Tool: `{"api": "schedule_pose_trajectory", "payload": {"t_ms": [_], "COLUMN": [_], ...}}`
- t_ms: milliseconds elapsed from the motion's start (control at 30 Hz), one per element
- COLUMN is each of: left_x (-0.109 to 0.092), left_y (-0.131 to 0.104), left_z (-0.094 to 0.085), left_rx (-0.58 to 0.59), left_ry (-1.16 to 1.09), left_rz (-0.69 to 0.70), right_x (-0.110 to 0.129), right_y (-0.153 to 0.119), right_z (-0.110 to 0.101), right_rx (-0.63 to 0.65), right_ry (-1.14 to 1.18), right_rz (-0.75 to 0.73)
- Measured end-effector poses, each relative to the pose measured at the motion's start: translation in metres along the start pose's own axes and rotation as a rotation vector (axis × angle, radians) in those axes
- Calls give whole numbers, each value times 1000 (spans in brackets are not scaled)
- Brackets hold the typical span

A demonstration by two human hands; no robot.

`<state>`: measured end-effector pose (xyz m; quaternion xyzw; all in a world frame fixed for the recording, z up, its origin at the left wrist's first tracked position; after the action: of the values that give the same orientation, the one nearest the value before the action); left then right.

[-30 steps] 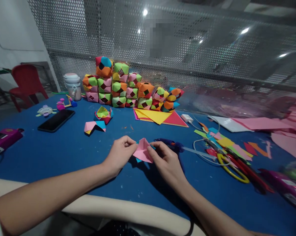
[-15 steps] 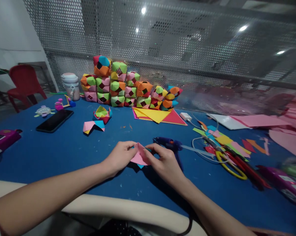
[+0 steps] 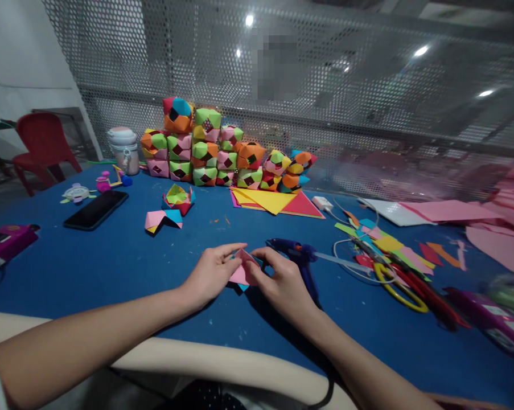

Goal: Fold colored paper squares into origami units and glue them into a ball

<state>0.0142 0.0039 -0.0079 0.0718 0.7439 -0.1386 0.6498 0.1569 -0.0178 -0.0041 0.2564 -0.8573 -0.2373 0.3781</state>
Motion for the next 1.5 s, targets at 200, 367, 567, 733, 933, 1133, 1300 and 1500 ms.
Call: {"api": "schedule_pose_trajectory", "payload": {"t_ms": [200,367,567,733,933,1133,1300,1500], "left_x": [5,-2,-7,-5,-1,-2,-2,0], "left_y": [1,-3,1,2,1,2,6,8], "left_z": [0,1,-6,-7,0,-5,-11,-6], "left_rx": [17,99,48,-28,38,-54,-108,-120], "left_ry": [29,-12,12,-53,-94,-58,-44,26], "left_rz": [13,-44,-23,-19,-49,-38,-48,-60], "right_x": [-2,-3,-1,-1,-3,9,13,-35], "right_y": [-1,0,1,2,1,-4,-37,-49], "right_z": [1,-1,-3,-7,-5,-17,-65,-91], "right_rx": [-8,12,96,40,52,51,9,59], "right_ry": [-8,0,51,100,118,31,-223,-440], "right_rz": [21,15,24,109,105,77,21,301]}}
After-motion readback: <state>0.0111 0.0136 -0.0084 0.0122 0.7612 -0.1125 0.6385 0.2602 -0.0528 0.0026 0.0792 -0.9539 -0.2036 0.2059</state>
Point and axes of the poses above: each hand's wrist, its own y-axis towards the middle knuckle, its own z-axis out of the palm, x = y × z, the point moved 2 cm from there along y, towards the middle knuckle, and after that the axes turned 9 degrees about -z, right-handed, at the moved point
